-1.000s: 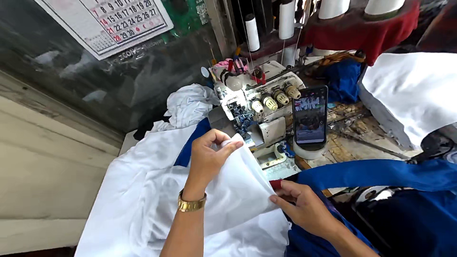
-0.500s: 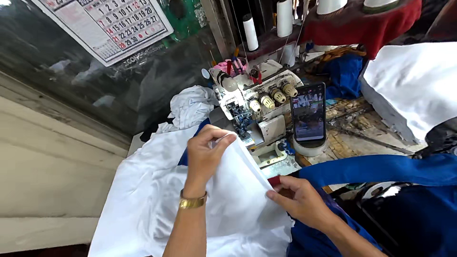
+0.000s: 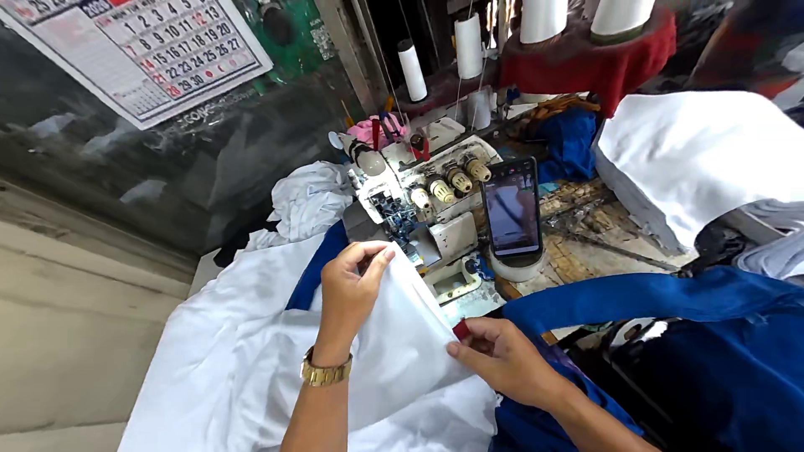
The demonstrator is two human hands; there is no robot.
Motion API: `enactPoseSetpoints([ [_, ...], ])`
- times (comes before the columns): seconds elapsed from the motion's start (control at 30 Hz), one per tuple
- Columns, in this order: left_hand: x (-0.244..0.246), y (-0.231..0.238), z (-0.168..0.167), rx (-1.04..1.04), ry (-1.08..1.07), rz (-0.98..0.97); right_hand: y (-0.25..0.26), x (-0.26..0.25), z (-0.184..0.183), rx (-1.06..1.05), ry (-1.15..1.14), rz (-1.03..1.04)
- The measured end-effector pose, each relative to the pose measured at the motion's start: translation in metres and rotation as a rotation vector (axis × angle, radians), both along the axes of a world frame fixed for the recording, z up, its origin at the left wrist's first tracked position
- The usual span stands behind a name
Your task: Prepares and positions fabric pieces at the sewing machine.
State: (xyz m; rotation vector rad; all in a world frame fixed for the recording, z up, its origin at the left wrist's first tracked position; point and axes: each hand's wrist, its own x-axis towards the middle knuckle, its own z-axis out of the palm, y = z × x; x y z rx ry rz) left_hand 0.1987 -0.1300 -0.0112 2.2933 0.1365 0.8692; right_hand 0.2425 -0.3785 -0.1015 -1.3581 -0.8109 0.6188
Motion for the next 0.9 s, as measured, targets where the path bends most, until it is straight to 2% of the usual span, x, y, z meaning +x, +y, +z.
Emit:
enactPoseSetpoints([
  [0.13, 0.004, -0.001, -0.003, 0.082, -0.027, 0.012, -0.001, -0.001, 0.005, 0.032, -0.028, 0.018],
  [0.23, 0.006, 0.005, -0.012, 0.223, 0.07, 0.127, 0.004, -0.001, -0.004, -0.022, -0.003, 0.019],
  [0.37, 0.007, -0.001, -0.007, 0.338, 0.054, 0.268, 0.007, -0.002, -0.003, -0.015, -0.004, 0.042],
  [0.5, 0.003, -0.02, -0.019, 0.371, 0.064, 0.219, 0.006, -0.002, -0.006, -0.008, -0.008, 0.052],
  [0.67, -0.008, -0.011, -0.024, 0.392, 0.044, 0.124, 0.008, 0.003, -0.001, 0.051, -0.011, 0.05],
  [0.9, -0.007, -0.014, -0.026, 0.413, 0.063, 0.163, 0.012, 0.009, 0.0, 0.006, -0.014, -0.021],
])
